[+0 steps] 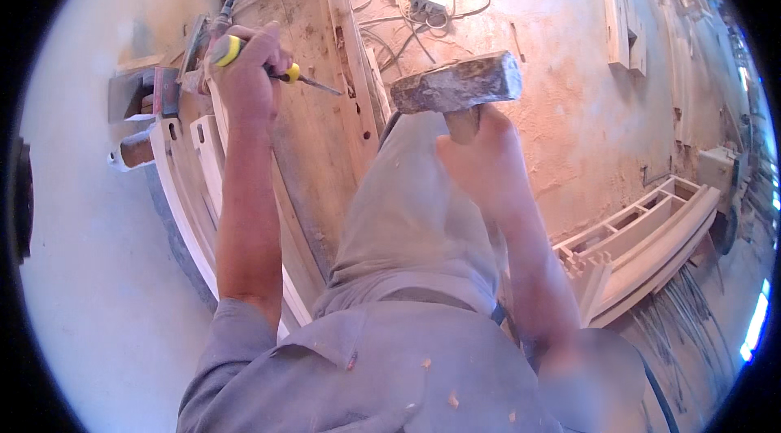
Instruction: The person uses a chisel and mallet to carve a groove into a wooden frame, then switches to a hand saw to cut a piece of wood. The person works on a wooden frame and handles several wooden pieces in a workshop setting.
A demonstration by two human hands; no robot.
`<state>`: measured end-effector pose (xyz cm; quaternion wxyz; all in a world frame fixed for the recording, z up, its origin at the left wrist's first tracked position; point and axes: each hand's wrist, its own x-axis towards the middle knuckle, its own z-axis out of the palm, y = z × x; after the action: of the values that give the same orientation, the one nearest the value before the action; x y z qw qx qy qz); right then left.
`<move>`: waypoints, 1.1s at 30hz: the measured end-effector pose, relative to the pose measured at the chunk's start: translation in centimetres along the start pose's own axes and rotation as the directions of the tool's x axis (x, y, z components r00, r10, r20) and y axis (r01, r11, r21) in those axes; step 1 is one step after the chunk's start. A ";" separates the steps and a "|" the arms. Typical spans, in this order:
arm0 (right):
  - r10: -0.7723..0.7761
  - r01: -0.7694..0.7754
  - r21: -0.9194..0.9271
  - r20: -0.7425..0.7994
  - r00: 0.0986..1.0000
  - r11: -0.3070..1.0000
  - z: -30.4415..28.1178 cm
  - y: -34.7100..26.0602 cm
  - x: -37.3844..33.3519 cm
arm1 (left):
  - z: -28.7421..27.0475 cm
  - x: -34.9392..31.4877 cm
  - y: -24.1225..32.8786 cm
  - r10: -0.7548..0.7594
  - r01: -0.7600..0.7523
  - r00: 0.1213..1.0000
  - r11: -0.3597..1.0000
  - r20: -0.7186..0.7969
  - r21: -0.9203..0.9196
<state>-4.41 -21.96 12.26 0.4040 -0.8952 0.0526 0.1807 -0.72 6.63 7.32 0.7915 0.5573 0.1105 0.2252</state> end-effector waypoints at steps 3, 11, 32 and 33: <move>0.045 -0.046 0.069 0.014 0.999 0.997 -0.8 -0.9 -0.2 | 0.3 0.5 -0.7 0.004 -0.005 1.000 1.000 0.019 0.017; -0.064 0.070 0.147 -0.043 0.997 0.987 -1.2 -2.4 0.3 | 1.4 0.4 -1.9 -0.097 0.094 0.995 0.982 0.013 0.162; -0.518 0.505 -0.253 0.018 0.855 0.825 -0.2 -10.8 4.7 | 2.6 -2.5 -1.9 -0.044 -0.004 0.988 0.952 0.150 0.306; -0.466 0.453 -0.212 -0.013 0.885 0.866 -0.4 -9.5 4.2 | 2.3 -2.0 -2.0 -0.018 -0.037 0.983 0.955 0.180 0.294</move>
<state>1.89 -15.73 17.64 0.3400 -0.9237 -0.1679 0.0551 -1.01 3.20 6.07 0.7047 0.6883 0.0680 0.1583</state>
